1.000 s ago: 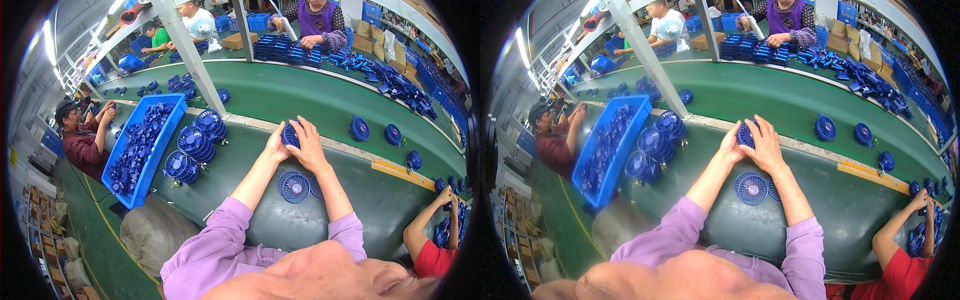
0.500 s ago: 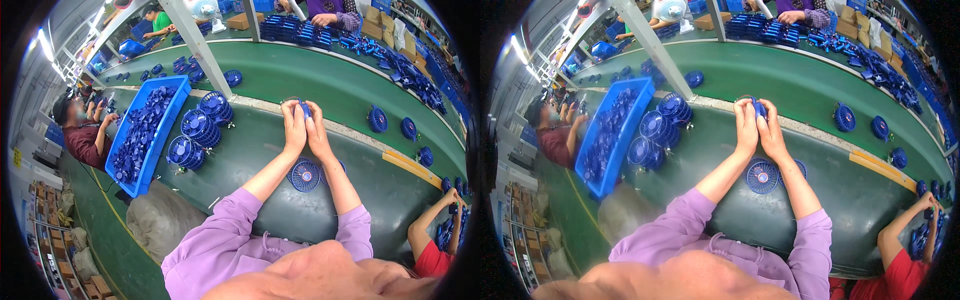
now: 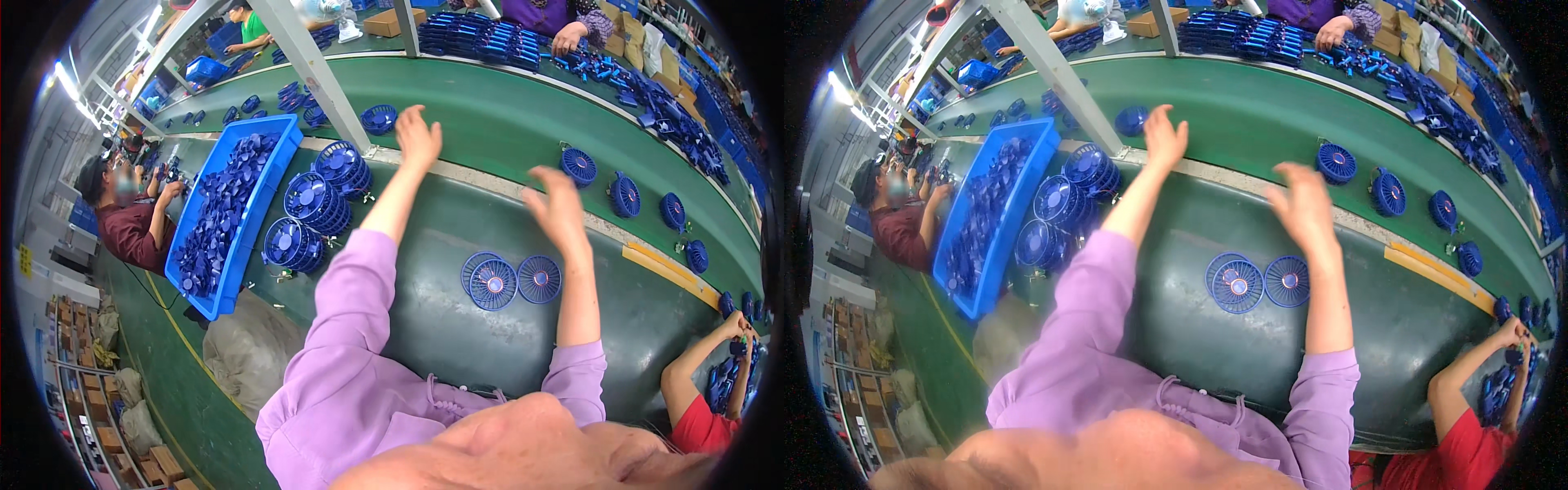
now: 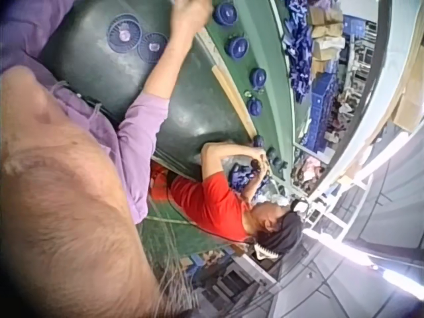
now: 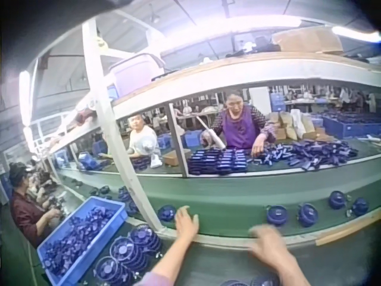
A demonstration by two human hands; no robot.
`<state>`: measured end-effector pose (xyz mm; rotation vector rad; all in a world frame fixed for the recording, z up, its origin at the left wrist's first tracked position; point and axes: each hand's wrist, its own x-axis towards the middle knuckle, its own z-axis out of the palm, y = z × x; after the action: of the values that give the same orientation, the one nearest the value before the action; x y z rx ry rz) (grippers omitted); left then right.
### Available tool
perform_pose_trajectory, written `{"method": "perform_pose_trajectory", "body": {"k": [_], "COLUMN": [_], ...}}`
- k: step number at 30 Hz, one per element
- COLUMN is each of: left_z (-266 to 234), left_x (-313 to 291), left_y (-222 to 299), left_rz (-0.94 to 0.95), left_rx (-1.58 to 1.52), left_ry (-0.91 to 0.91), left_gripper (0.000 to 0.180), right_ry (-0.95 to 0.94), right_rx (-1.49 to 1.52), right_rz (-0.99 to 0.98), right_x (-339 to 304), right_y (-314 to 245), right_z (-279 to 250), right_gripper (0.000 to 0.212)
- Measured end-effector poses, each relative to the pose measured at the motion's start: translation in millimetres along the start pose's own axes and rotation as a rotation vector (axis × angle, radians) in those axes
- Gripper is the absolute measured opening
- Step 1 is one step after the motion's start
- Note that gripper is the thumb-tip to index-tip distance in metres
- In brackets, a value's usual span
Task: The person assembles mini fans by taking fan bodies and covers from the conveyor line, pressing the covers onto the fan assemblies by hand, and placing the assembled fans back onto the conveyor belt.
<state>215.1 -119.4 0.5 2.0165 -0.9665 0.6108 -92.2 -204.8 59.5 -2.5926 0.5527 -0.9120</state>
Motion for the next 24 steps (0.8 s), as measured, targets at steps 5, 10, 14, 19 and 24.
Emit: {"method": "perform_pose_trajectory", "body": {"k": [5, 10, 14, 19, 24], "left_z": [-5, -7, 0, 15, 21], "left_x": [25, 21, 10, 13, 5], "left_y": [-29, -20, -12, -36, -15], "left_rz": [-0.122, -0.164, -0.068, -0.127, -0.144], "left_rx": [0.339, 0.210, -0.027, 0.157, 0.067], "left_ry": [-0.132, -0.386, -0.272, -0.340, -0.484], "left_gripper": [0.060, 0.045, 0.035, 0.032, 0.028], "right_ry": [-0.784, -0.778, -0.814, -0.864, -0.631], "right_rx": [0.049, 0.057, 0.140, 0.399, 0.994], "right_rz": [-0.114, -0.162, -0.086, -0.037, 0.311], "right_x": [-22, -27, -23, -9, 0], "right_y": [-46, -42, -30, -22, 0], "right_z": [14, 30, 38, 32, 30], "right_gripper": [0.057, 0.051, 0.042, 0.040, 0.021]}}
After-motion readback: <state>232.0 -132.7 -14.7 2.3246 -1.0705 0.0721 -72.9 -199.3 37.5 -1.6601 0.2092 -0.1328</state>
